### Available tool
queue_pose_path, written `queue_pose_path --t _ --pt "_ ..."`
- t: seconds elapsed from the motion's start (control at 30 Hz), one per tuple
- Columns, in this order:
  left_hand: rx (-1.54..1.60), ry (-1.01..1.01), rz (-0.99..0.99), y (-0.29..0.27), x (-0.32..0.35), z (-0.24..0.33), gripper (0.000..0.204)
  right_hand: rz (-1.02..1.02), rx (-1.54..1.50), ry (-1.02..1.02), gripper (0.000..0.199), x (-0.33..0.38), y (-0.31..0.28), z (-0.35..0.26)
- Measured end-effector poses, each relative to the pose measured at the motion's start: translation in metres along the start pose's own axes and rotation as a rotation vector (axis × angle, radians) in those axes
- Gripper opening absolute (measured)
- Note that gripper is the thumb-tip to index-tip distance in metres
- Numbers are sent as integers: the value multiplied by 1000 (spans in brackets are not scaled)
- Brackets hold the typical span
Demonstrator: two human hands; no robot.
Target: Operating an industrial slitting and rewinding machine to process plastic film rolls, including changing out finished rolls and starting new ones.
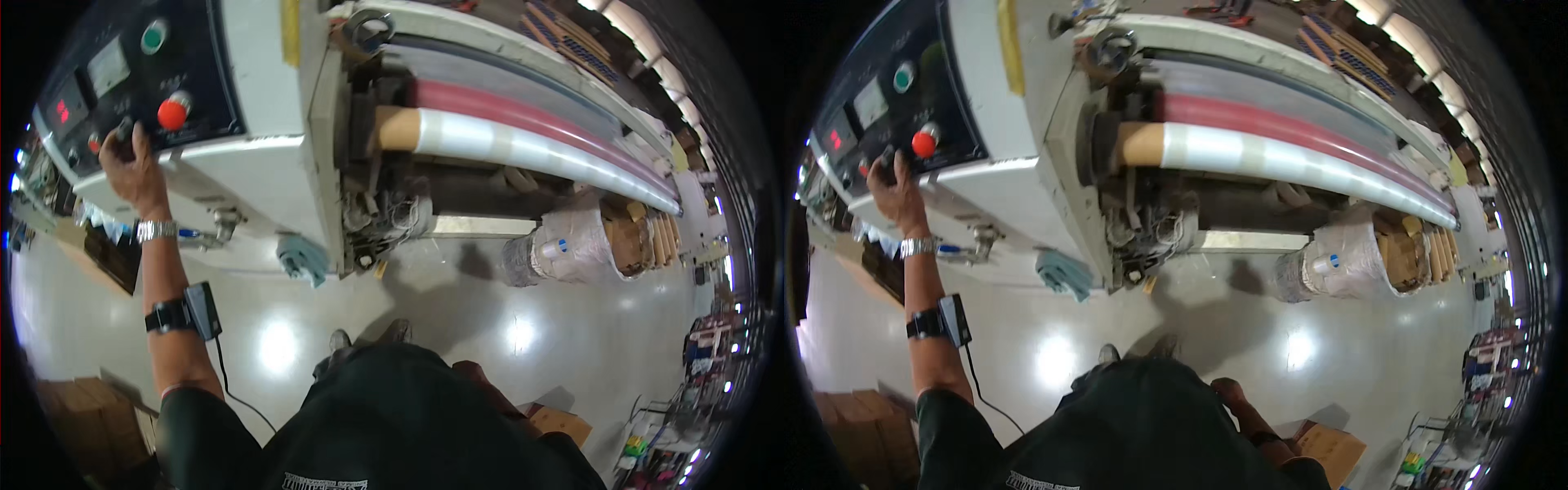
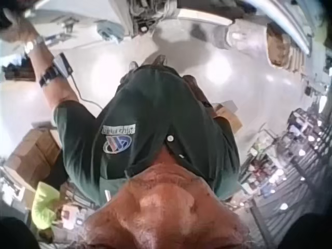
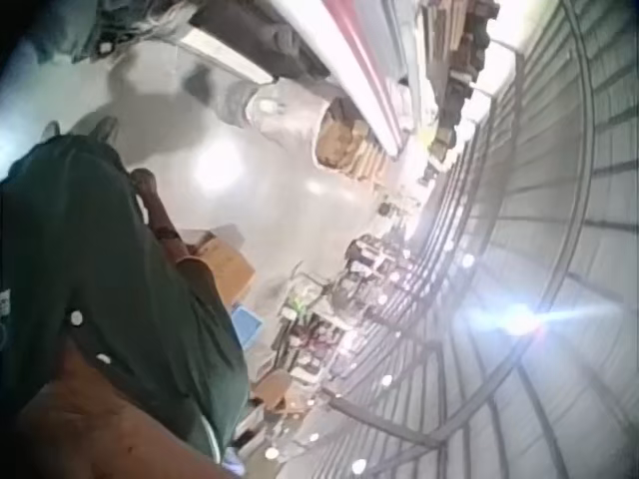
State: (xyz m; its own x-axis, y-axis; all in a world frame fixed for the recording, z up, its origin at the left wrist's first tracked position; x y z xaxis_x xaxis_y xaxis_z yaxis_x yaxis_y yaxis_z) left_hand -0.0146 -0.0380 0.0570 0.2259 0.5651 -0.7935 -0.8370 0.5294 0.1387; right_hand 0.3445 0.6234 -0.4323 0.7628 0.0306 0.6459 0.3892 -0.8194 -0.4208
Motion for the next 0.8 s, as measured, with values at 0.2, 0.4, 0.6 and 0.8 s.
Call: queue_pose_path --t 0.2,0.4,0.6,0.8 --pt "36 -14 -32 -5 2 4 30 2 398 -226 13 1 2 -38" --pt "-68 -11 -24 0 3 25 29 24 636 -404 25 -10 17 -18" --pt "-101 -19 -16 -7 0 22 27 111 335 -406 28 -1 8 -38" --pt "-90 -28 -27 -2 2 25 27 171 477 -738 20 14 7 -44"
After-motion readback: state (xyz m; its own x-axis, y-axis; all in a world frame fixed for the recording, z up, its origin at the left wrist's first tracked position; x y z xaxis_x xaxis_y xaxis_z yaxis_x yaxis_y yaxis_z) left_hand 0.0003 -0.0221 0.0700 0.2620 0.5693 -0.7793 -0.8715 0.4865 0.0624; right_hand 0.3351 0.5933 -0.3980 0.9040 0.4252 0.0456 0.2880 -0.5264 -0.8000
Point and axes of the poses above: each hand's wrist, its own x-axis away from the middle knuckle, its own y-axis out of the palm, z = x × y, the point moved 7 cm from there along -x, towards the middle knuckle, and after that the axes turned 2 degrees about -y, right-handed, at the moved point
